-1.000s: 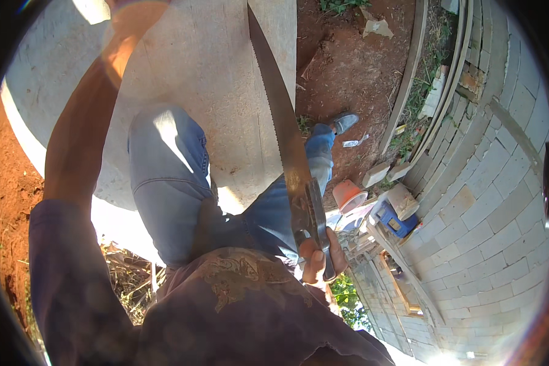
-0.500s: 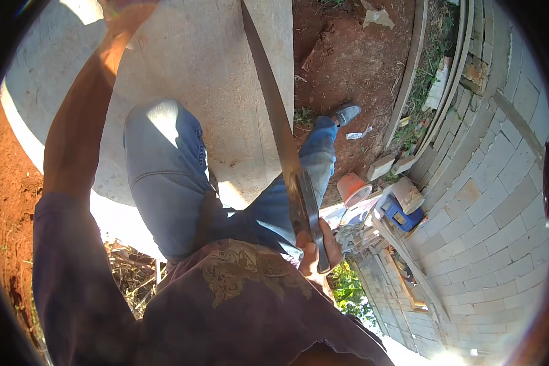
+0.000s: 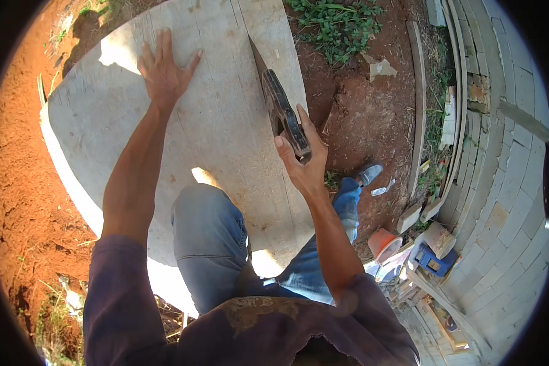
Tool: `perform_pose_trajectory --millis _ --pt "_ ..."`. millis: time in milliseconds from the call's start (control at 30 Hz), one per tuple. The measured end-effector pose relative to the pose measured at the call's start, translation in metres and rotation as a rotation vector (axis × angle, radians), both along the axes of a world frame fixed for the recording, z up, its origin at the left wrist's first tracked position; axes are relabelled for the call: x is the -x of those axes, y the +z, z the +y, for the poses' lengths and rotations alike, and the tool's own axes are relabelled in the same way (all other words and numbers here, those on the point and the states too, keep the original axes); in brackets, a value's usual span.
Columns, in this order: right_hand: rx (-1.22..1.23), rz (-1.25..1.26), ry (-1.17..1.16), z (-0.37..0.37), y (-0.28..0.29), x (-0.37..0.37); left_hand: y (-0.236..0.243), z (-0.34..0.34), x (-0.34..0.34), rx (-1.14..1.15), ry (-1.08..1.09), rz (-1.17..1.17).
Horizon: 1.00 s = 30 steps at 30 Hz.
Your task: The recorder uses a hand saw to cut a curved shape out of a piece of plywood in an outdoor renovation setting.
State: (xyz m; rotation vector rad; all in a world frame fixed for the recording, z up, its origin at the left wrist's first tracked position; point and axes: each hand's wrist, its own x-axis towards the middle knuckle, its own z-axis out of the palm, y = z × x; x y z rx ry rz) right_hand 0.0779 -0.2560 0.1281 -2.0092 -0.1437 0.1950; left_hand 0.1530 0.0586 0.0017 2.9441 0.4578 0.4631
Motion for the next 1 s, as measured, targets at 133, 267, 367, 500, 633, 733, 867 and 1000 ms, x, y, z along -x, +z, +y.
perform_pose_trajectory --millis 133,267,367,500,633,733,867,1000 --pt "0.028 -0.016 -0.004 -0.015 0.002 0.008 0.007 -0.007 0.0 0.032 0.037 0.089" --pt "-0.027 0.002 -0.022 -0.018 -0.025 0.022 0.017 -0.009 -0.008 0.048 0.059 0.129" --pt "-0.083 -0.012 0.0 -0.012 -0.04 0.022 0.019 -0.008 -0.006 0.015 0.046 0.171" --pt "-0.182 0.035 0.054 -0.009 -0.038 0.018 0.018 -0.004 -0.005 0.017 0.062 0.207" --pt "-0.157 0.015 0.122 -0.009 -0.039 0.019 0.019 -0.001 -0.001 0.015 0.035 0.198" --pt "-0.163 0.011 0.102 -0.005 -0.034 0.018 0.016 -0.002 -0.001 -0.008 0.05 0.232" --pt "-0.22 0.132 0.088 -0.012 -0.032 0.02 0.017 -0.005 -0.004 0.002 0.02 0.161" --pt "-0.262 0.046 0.115 -0.016 -0.047 0.013 0.009 -0.006 -0.004 -0.002 0.018 0.135"
